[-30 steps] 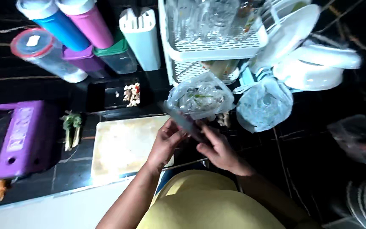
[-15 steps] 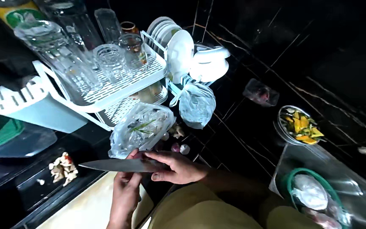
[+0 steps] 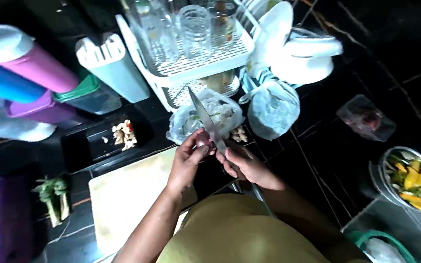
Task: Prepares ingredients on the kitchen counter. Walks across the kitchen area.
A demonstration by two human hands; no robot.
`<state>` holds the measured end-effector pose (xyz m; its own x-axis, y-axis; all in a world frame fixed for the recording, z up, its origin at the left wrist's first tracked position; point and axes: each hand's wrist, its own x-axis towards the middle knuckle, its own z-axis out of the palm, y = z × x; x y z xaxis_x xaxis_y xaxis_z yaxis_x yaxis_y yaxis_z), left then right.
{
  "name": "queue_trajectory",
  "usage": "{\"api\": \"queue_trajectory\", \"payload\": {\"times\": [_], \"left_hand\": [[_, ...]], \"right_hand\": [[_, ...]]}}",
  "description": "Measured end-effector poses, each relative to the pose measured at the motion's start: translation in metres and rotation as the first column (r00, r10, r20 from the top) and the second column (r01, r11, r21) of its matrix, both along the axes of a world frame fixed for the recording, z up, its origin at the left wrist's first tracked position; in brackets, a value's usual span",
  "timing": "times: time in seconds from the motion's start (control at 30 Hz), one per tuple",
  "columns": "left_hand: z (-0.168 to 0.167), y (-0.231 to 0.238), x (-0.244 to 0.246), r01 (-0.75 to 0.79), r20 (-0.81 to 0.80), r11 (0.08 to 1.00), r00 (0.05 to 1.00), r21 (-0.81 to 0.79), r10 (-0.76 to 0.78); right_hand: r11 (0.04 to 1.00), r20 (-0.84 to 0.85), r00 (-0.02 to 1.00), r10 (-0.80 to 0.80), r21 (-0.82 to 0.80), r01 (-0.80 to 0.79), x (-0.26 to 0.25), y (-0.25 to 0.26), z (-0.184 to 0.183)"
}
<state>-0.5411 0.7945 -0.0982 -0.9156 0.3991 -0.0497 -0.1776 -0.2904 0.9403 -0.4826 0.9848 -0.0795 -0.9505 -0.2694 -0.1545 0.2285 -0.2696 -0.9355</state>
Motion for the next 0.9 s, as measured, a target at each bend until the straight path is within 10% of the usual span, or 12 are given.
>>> {"api": "queue_trajectory", "payload": {"times": [0.2,0.7,0.9], "left_hand": [[-0.006,-0.008,-0.004,-0.071,-0.031,0.997,0.997,-0.014,0.07],[-0.009,-0.005,-0.018,-0.212,-0.241,0.971,0.953,-0.107,0.181],[-0.007,-0.007,-0.034,-0.195,-0.092,0.98,0.977,-0.025,0.192]], "right_hand": [[0.833,-0.392,0.912,0.123,0.54,0.12,-0.016,0.0,-0.013],[0.861,-0.448,0.894,-0.024,0.445,0.246,-0.056,-0.022,-0.018],[0.812,-0.356,0.917,0.178,0.58,0.068,-0.072,-0.001,-0.007]]}}
